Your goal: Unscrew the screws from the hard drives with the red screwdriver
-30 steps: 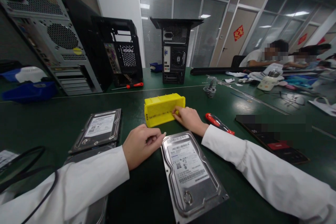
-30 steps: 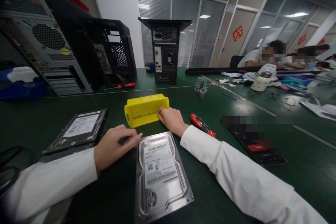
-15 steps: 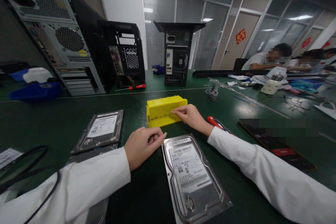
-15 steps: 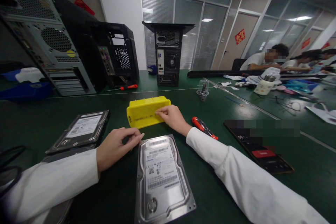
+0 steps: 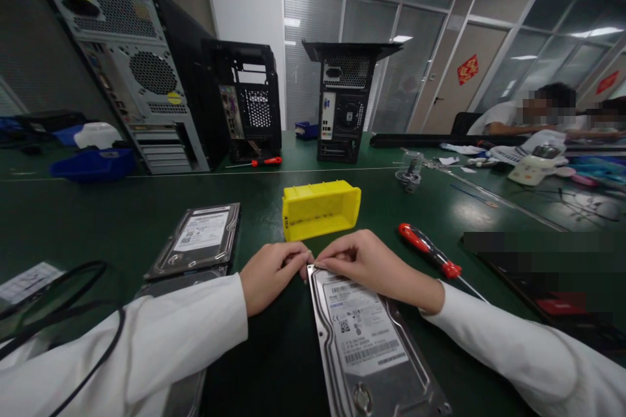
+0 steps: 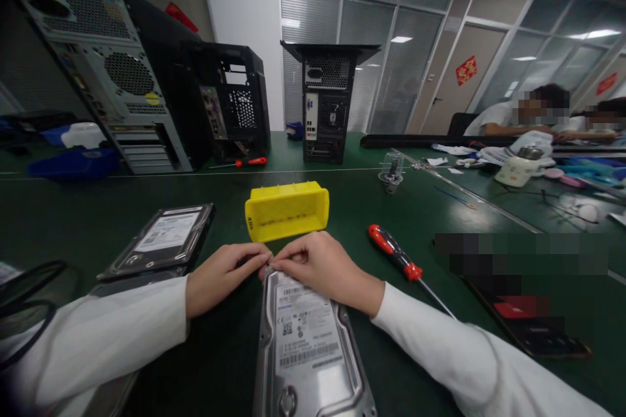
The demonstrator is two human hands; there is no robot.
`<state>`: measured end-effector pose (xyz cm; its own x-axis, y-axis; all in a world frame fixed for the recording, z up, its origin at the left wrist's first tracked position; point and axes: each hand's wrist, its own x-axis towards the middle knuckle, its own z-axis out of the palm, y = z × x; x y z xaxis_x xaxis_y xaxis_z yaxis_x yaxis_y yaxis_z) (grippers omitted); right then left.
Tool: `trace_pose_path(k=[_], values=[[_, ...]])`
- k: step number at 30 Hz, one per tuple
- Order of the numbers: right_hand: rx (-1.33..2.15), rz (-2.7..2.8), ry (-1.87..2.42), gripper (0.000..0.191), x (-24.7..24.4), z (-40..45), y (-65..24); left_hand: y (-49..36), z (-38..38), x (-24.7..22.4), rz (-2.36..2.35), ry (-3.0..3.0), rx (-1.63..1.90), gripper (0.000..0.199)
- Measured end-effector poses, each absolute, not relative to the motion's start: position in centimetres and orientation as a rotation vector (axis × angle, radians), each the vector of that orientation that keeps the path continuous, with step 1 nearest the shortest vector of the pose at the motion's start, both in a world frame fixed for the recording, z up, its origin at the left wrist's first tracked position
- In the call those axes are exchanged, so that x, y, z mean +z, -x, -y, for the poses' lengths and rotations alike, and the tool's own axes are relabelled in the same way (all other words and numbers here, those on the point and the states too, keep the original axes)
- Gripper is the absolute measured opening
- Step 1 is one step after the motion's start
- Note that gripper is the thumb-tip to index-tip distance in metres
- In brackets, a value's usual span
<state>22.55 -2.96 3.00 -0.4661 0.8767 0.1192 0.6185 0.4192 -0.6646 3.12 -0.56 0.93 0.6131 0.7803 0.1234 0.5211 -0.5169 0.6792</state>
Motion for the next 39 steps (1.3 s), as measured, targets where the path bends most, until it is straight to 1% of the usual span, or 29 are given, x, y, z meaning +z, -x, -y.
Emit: trace_pose_path(k=[5, 13, 23, 33, 35, 39], values=[[0.706, 2.236, 1.28, 0.023, 2.7, 3.3, -22.0, -3.1, 0.3, 1.2, -0.979, -2.211, 0.519, 0.031], [0.634, 2.269, 1.281, 0.022, 2.7, 3.4, -21.5, -3.1, 0.0, 1.3, -0.983, -2.153, 0.525, 0.028], [0.622, 2.205, 1.305, 0.022, 2.4, 3.3, -21.4, -3.0, 0.1, 1.4, -0.987, -2.137, 0.511, 0.028], [0.451, 2.237, 1.34, 0.018, 2.1, 4.1, -21.6, -2.7, 0.0, 1.5, -0.953, -2.16, 0.484, 0.03], [0.423, 2.242, 1.364, 0.019, 2.1, 4.1, -21.6, -2.5, 0.0, 1.5, -0.975, -2.182, 0.485, 0.028], [0.364, 2.281, 1.408, 0.021, 2.1, 4.1, -21.5, -2.1, -0.4, 1.3, -1.088, -2.23, 0.512, 0.017]])
